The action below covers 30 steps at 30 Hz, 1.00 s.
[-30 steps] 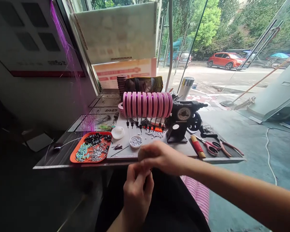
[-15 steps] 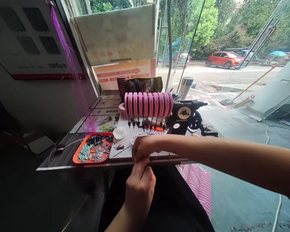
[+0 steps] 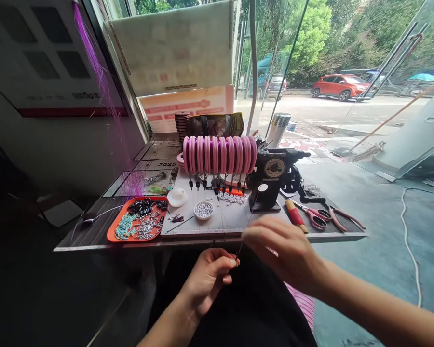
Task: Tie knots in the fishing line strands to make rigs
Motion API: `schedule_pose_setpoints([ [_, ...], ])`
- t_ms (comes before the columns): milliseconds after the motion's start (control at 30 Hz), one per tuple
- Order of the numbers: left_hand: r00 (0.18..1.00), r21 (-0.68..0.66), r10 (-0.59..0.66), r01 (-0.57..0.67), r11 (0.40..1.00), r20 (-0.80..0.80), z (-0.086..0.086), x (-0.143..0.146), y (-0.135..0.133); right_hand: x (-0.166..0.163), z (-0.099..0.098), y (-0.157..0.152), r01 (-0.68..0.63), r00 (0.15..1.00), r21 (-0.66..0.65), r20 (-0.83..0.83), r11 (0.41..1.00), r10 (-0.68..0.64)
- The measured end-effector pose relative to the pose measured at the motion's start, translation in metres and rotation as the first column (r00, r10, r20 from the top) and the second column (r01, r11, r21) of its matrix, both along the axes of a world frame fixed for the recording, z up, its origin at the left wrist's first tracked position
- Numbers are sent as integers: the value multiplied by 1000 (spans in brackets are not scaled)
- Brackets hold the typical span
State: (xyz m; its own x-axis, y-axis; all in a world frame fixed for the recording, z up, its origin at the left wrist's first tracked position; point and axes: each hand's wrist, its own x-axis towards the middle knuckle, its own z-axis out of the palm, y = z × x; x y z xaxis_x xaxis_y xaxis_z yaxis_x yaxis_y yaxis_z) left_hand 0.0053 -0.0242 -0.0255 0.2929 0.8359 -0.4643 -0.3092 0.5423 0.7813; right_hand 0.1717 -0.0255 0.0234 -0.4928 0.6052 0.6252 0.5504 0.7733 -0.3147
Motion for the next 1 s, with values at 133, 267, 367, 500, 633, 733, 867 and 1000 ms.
schedule_pose_setpoints([
  [133, 992, -178, 15, 8, 984, 125, -7, 4, -2, 18, -46, -17, -125, 984, 165, 150, 978, 101],
  [267, 983, -257, 20, 28, 966, 182, -6, 9, -3, 15, -59, -15, -198, 968, 342, 214, 919, 129],
  [367, 980, -279, 26, 31, 960, 198, -5, 11, -4, 12, -59, -12, -212, 968, 366, 204, 906, 144],
  [500, 977, -275, 41, 17, 961, 207, -2, 12, -7, 9, -64, -18, -127, 990, 26, -50, 992, 129],
  [633, 998, 2, -52, 52, 999, 40, 2, 13, -10, 5, -69, -30, -177, 911, -548, -406, 818, -75],
  [733, 960, 383, -20, 131, 915, -279, 6, 13, -11, 4, -66, -39, -245, 878, -647, -464, 722, -117],
  [867, 893, 556, 90, 193, 809, -442, 8, 11, -16, 3, -53, -48, -233, 886, -579, -457, 781, -74],
  [1000, 923, 558, 79, 158, 815, -377, 3, 10, -21, 0, -37, -47, -221, 849, -562, -513, 797, -126],
])
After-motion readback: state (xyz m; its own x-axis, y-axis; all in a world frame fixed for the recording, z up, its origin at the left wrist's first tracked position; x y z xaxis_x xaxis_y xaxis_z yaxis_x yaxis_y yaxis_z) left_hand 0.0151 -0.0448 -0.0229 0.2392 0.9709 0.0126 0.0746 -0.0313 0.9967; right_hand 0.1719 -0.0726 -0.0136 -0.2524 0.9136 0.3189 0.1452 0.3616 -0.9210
